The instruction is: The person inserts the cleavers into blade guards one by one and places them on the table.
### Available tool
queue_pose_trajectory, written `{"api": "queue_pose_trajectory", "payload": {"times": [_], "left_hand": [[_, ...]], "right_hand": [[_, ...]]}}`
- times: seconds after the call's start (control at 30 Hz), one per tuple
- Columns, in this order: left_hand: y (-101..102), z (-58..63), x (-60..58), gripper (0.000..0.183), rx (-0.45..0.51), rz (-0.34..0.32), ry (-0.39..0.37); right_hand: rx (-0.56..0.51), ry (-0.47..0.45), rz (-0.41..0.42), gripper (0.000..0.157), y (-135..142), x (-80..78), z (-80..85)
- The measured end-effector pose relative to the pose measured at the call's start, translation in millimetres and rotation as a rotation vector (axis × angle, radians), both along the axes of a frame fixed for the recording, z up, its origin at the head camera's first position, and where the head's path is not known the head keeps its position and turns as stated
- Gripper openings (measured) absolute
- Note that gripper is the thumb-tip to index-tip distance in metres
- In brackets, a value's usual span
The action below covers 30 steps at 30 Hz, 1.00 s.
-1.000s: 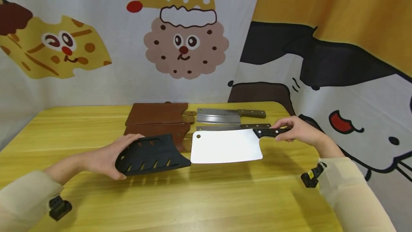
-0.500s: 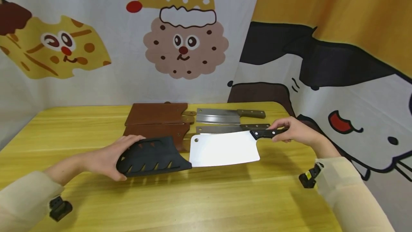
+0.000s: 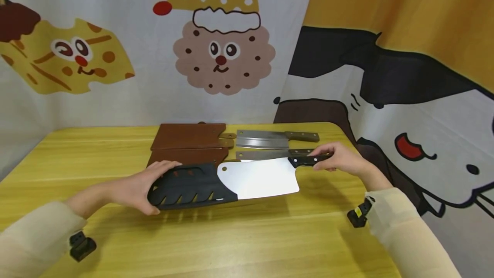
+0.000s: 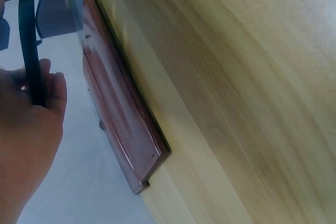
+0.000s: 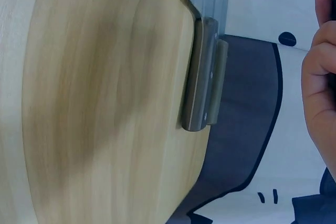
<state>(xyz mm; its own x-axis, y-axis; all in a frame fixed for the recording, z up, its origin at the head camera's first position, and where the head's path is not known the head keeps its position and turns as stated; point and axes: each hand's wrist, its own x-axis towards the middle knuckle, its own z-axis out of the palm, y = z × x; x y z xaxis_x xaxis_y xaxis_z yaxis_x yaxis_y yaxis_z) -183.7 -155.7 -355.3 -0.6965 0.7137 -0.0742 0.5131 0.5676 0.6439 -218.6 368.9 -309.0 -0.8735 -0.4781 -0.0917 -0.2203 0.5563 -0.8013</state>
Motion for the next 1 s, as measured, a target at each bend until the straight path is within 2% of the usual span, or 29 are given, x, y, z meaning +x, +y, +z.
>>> {"api": "queue_pose_trajectory", "payload": {"times": [0.27,0.53,0.7,0.8,0.9,1.0], "left_hand": [[1.8,1.6,-1.4,0.104,0.003,-0.009,0.009],[15.0,9.8,-2.1,0.106,-0.015,-0.04,-0.015],[18.3,8.1,1.3,0.11,-0.031,-0.037,-0.069],[18.7,5.0,4.4,0.115,-0.019,-0.055,-0.072],[18.5,1.5,5.9,0.117,0.009,-0.056,-0.05],[18.3,-0.9,4.9,0.111,0.035,-0.023,0.008]], "right_hand": [[-0.044,0.023,0.017,0.034,-2.3,-2.1,-5.6],[-0.081,-0.053,0.039,0.032,-16.1,-7.1,-11.5],[-0.086,-0.065,0.043,0.036,-15.6,-6.4,-8.2],[-0.07,-0.052,0.024,0.037,-15.1,-5.8,-2.6],[-0.056,-0.033,0.011,0.037,-14.7,-6.8,0.7],[-0.055,-0.029,0.019,0.037,-14.5,-9.3,-1.0]]}}
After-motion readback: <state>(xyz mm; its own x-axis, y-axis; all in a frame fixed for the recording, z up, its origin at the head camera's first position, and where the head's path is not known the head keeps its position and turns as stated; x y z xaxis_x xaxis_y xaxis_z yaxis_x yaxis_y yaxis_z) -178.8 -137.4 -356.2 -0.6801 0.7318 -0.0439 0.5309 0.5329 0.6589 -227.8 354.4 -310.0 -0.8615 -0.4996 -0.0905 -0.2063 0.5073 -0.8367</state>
